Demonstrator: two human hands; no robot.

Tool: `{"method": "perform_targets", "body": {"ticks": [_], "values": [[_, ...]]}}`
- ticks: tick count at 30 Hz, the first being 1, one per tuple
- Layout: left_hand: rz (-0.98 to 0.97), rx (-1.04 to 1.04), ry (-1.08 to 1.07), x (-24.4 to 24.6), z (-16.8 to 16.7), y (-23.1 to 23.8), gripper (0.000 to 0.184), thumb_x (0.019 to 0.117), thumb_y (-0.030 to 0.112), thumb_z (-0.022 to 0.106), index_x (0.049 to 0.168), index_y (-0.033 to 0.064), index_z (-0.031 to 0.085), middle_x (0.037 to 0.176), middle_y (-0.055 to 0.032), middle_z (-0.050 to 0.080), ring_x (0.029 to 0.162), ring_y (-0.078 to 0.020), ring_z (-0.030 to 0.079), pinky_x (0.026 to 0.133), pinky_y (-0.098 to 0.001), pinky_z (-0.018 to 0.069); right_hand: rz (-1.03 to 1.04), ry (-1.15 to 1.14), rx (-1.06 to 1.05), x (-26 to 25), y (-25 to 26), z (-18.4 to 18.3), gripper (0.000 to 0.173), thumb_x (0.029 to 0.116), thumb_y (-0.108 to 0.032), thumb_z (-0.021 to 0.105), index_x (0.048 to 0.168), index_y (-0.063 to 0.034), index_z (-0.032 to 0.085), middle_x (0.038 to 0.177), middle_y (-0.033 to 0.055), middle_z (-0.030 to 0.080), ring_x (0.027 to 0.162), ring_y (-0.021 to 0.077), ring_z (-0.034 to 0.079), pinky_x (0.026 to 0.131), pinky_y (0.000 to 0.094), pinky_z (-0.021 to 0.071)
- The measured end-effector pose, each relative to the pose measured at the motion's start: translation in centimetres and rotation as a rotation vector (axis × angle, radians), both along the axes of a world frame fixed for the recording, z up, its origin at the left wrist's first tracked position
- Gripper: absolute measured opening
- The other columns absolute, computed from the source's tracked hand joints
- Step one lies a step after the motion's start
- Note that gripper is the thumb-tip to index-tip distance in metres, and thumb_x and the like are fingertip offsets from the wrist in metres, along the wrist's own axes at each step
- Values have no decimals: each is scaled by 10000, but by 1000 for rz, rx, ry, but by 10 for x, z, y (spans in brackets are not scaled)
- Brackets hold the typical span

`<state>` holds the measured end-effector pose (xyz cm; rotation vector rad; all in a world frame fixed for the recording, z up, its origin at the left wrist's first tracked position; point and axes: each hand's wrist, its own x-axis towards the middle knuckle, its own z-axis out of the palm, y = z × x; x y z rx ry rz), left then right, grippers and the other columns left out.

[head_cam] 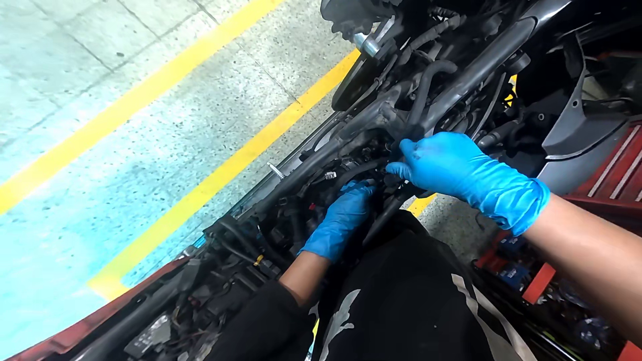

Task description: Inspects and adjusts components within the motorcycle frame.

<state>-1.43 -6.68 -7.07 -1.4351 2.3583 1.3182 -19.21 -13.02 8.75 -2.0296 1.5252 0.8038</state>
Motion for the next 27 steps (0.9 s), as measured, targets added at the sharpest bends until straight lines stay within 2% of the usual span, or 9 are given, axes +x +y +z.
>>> {"method": "perform_targets", "body": {"ticks": [3,8,11,12,16,18,21,25,27], "values": [[-10,-4,8,1,-4,1,327,1018,57,523,1219,185,748,1277,-89,700,1249,-314,606,1079,-513,441,-67,-118,115,-8,0,-1,450,1013,-397,555,1390,-163,476,1108,81,657,984,285,677,817,527,542],[-5,-16,9,0,-1,1,329,1018,50,522,1220,172,751,1274,-93,704,1241,-311,615,1073,-512,443,-12,24,-17,-5,3,0,594,1063,-582,398,1139,-35,618,906,173,675,894,385,694,694,550,516],[-10,-14,12,2,-2,1,307,1014,53,532,1207,155,749,1259,-98,705,1238,-312,612,1085,-508,436,-84,-97,137,-12,1,-1,489,1029,-467,543,1390,-148,463,1169,106,648,1030,306,672,852,542,534],[-15,-18,10,2,-2,1,310,1017,54,528,1212,156,746,1269,-93,703,1244,-310,611,1089,-505,434,-85,-119,149,-14,2,-2,451,1024,-405,553,1400,-178,449,1149,86,656,1007,292,677,835,535,539],[-10,-31,21,1,0,1,323,1019,39,521,1220,146,749,1283,-101,700,1245,-320,612,1080,-515,434,-9,34,5,-9,3,1,581,1072,-575,376,1197,-51,596,887,171,672,884,391,693,697,559,514],[-9,-40,25,1,-1,1,316,1016,38,524,1206,147,752,1278,-95,703,1240,-311,617,1082,-511,434,-22,-1,32,-13,4,-1,574,1049,-589,435,1241,-65,569,967,156,677,916,367,695,738,555,531],[-13,-42,30,2,-3,2,326,1015,35,519,1204,157,755,1302,-78,696,1246,-299,612,1081,-504,435,-66,-125,149,-18,4,-1,452,1044,-401,533,1420,-166,443,1099,90,661,963,290,681,814,528,541],[-10,-59,39,1,-7,3,318,1015,40,525,1198,157,758,1299,-77,699,1240,-301,620,1080,-509,441,19,7,-18,-11,6,-2,579,1071,-578,375,1184,-58,604,864,163,672,856,390,694,685,557,518],[-10,-48,26,1,-8,3,327,1017,40,518,1215,154,751,1317,-75,693,1254,-306,613,1089,-515,439,10,-31,18,-12,3,-2,542,1046,-574,462,1247,-81,563,967,143,678,914,359,694,749,551,533]]}}
